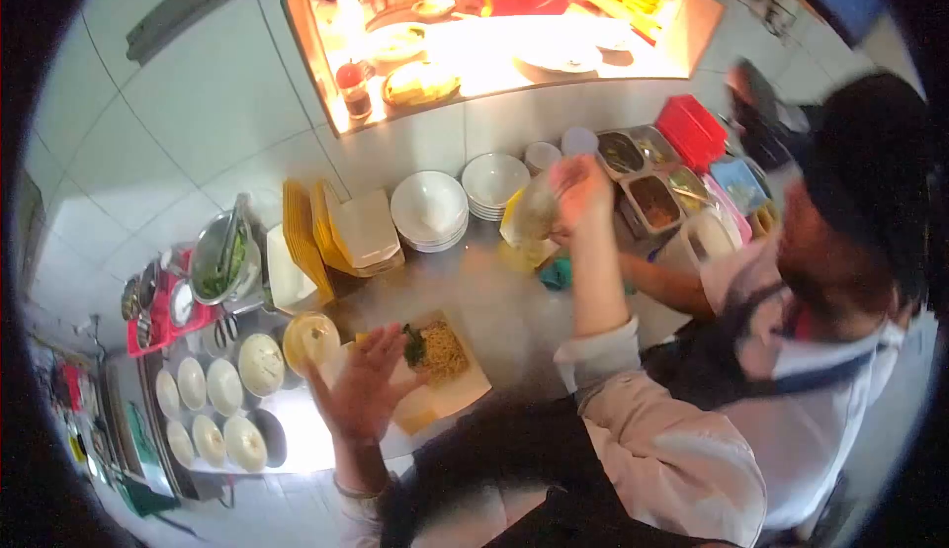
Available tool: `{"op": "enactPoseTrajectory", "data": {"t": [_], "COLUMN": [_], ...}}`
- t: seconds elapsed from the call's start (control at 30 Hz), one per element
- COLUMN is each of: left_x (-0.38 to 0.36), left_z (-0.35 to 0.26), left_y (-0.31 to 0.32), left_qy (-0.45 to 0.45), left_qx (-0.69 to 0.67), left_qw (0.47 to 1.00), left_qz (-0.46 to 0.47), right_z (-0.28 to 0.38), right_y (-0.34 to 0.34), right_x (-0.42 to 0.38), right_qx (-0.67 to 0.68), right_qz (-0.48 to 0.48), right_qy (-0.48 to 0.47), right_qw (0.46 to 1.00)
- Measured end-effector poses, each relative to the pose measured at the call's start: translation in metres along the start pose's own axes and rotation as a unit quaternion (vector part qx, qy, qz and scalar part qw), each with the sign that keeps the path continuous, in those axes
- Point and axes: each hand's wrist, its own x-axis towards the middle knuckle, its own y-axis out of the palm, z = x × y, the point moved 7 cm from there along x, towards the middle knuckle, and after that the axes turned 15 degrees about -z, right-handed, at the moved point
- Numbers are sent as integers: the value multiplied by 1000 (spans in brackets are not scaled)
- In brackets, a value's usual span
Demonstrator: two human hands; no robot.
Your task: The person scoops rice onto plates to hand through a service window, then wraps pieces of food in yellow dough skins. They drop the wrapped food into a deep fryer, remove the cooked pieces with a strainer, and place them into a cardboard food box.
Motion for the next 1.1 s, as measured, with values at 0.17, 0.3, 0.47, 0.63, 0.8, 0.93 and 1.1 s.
{"op": "enactPoseTrajectory", "data": {"t": [0.17, 0.3, 0.47, 0.63, 0.8, 0.93, 1.1], "left_x": [-46, -85, -167, -284, -407, -540, -712], "left_z": [38, 100, 190, 283, 343, 398, 469], "left_y": [0, -18, -56, -63, -54, -74, -124], "left_qy": [-125, -283, -475, -544, -567, -549, -559], "left_qx": [58, 177, 318, 443, 493, 501, 469], "left_qw": [989, 932, 779, 607, 472, 377, 229], "left_qz": [60, 139, 256, 373, 461, 553, 644], "right_z": [-87, -92, -50, 19, -16, -104, -204], "right_y": [-66, -135, -299, -511, -584, -586, -574], "right_x": [-157, -289, -435, -686, -978, -1156, -1257], "right_qx": [-238, -392, -562, -391, -125, -35, -77], "right_qz": [40, 213, 70, -428, -726, -835, -914], "right_qy": [-58, -139, -232, -185, -292, -324, -217], "right_qw": [969, 884, 791, 793, 610, 444, 335]}}
